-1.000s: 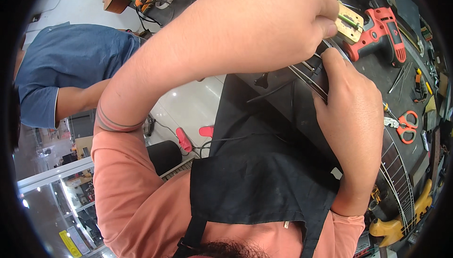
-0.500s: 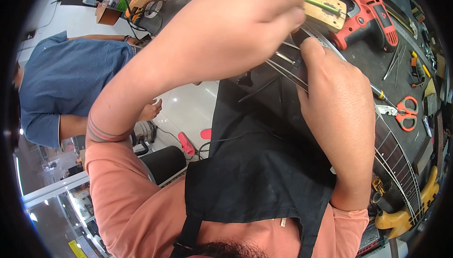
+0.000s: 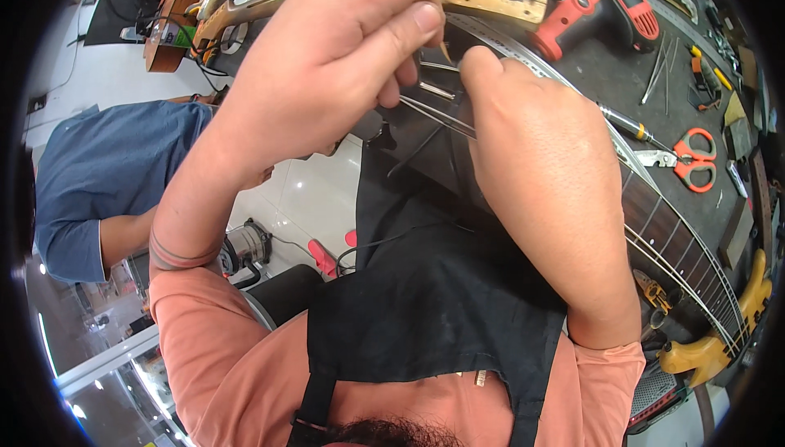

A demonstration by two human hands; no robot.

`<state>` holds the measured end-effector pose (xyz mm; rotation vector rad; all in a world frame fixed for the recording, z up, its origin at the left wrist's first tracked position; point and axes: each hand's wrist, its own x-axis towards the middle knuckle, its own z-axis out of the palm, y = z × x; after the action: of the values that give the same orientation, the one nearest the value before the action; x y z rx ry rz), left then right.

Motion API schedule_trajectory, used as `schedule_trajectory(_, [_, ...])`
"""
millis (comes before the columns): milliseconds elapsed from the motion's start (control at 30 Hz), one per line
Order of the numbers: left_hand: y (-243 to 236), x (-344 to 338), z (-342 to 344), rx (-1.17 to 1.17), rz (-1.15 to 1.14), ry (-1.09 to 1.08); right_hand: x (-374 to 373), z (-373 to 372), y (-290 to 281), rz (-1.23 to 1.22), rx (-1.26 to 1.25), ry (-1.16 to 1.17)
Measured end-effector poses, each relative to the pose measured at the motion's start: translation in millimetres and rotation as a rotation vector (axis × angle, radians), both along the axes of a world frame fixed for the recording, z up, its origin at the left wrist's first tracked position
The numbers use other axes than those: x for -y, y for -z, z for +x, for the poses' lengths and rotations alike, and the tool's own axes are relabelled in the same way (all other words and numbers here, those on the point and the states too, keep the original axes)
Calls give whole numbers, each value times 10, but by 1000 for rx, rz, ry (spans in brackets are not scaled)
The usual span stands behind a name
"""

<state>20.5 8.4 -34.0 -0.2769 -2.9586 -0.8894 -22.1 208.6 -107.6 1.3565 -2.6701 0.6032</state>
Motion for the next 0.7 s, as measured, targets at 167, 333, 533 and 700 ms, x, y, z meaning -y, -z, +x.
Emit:
schedule_trajectory(167, [-113, 45, -206, 67, -97, 98, -6, 10, 22, -2, -37, 11])
schedule_trajectory(333, [-190, 3, -78, 42, -142, 111, -4, 3, 24, 7, -42, 10])
schedule_trajectory(533, [304, 94, 66, -349, -28, 44, 14, 29, -9, 7, -3, 0])
schedule_trajectory(700, [210, 97, 72, -179, 92, 64, 11, 27, -29, 11, 0, 7])
